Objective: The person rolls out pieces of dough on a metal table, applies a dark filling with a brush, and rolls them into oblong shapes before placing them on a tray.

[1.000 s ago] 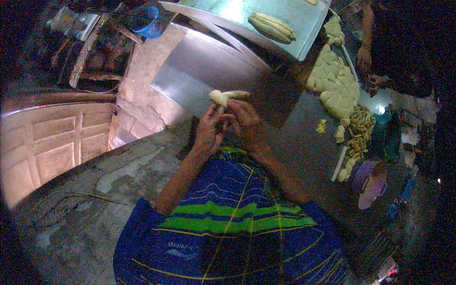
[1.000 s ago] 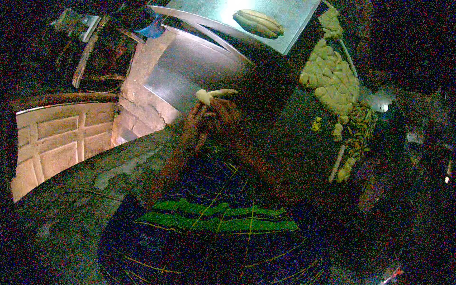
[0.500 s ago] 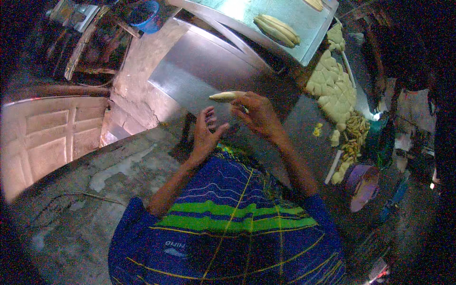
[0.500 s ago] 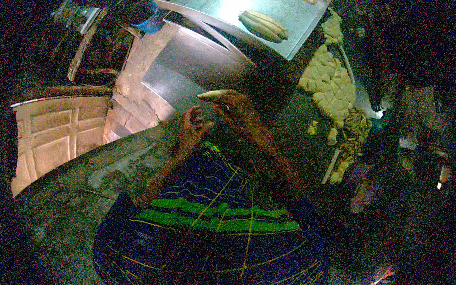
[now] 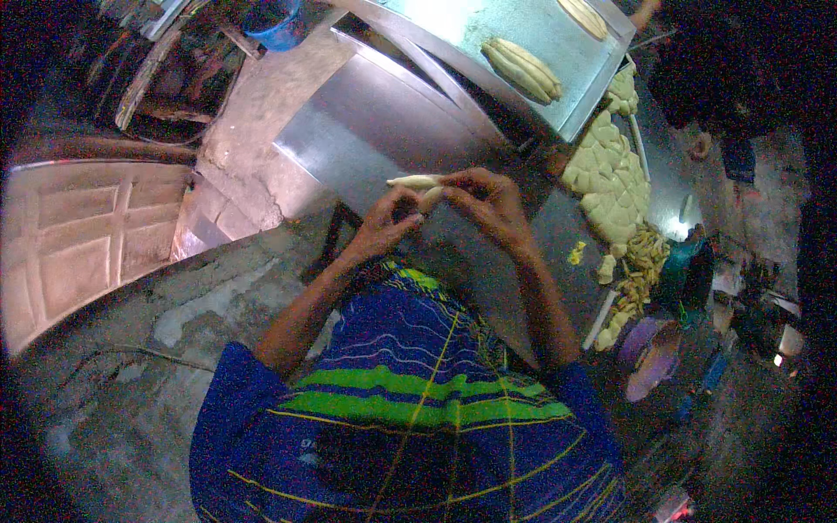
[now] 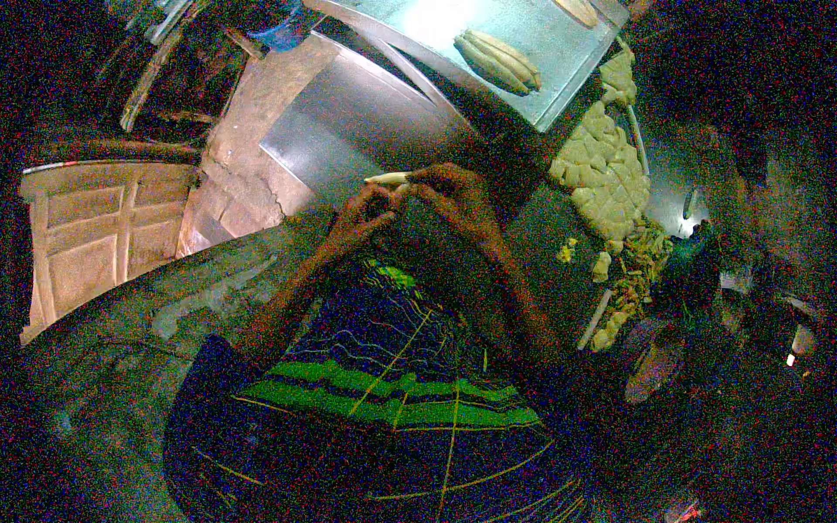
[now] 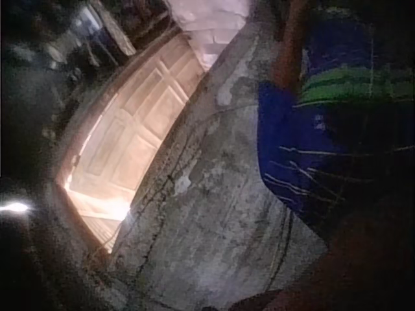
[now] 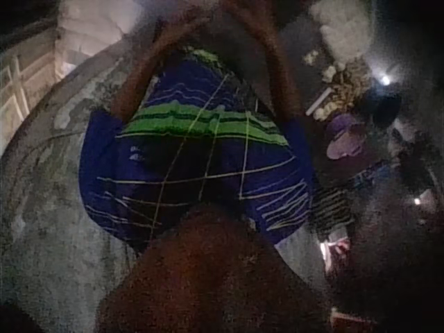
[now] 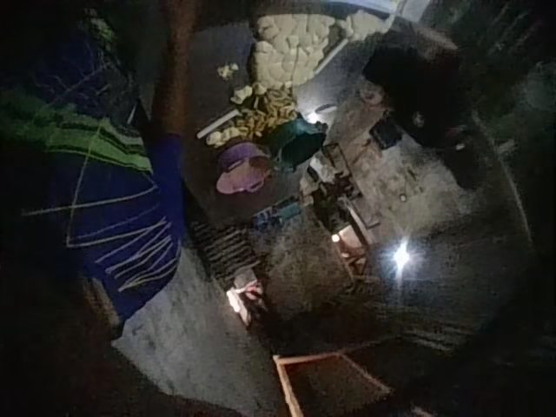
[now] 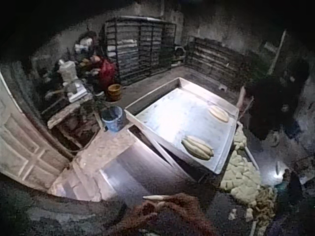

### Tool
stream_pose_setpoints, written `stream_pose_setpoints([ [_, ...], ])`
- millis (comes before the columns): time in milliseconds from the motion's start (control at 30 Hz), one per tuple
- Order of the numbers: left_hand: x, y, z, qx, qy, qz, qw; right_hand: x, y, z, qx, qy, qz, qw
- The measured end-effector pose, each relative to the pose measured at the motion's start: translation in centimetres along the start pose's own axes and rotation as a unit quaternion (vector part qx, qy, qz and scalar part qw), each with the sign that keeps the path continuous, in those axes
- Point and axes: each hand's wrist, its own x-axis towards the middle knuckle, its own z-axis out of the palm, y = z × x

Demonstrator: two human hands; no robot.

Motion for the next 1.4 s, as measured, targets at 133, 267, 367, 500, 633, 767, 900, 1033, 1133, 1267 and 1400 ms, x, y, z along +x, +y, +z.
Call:
stream_pose_setpoints([
  [133,1.3,0.4,-1.3,-0.018,-0.014,-0.081,0.996,0.6,0.3,-0.5,0.068,0.020,0.062,0.996],
  [267,4.0,1.9,-3.4,-0.003,-0.008,-0.189,0.982,2.9,4.9,-0.4,0.052,0.018,0.021,0.998],
  [367,7.1,1.2,-6.2,0.036,-0.052,-0.181,0.982,4.1,5.8,-0.2,-0.009,-0.002,0.022,1.000],
  [500,9.3,0.9,-7.4,0.039,-0.109,-0.197,0.974,4.4,7.0,0.2,0.032,0.028,0.034,0.999],
  [633,9.3,1.0,-7.2,0.037,-0.119,-0.202,0.971,4.0,8.9,0.8,0.149,0.017,0.075,0.986],
  [767,9.2,0.1,-7.1,0.056,-0.110,-0.214,0.969,4.1,10.0,1.2,0.136,-0.001,0.122,0.983],
  [900,9.6,0.6,-6.9,0.126,-0.104,-0.178,0.970,4.5,9.3,0.8,0.083,-0.012,0.107,0.991],
  [1033,8.5,-0.2,-6.3,0.310,-0.034,-0.004,0.950,2.6,10.9,1.3,0.139,0.052,-0.108,0.983],
  [1133,6.7,-1.0,-5.8,0.334,0.013,0.051,0.941,0.9,8.6,3.4,0.202,0.088,0.048,0.974],
  [1267,4.7,-1.9,-4.5,0.302,0.099,0.137,0.938,2.8,15.5,3.4,0.196,0.044,-0.070,0.977],
  [1400,4.6,-3.2,-4.0,0.393,0.146,0.252,0.872,2.4,16.7,5.2,0.358,0.037,0.060,0.931],
])
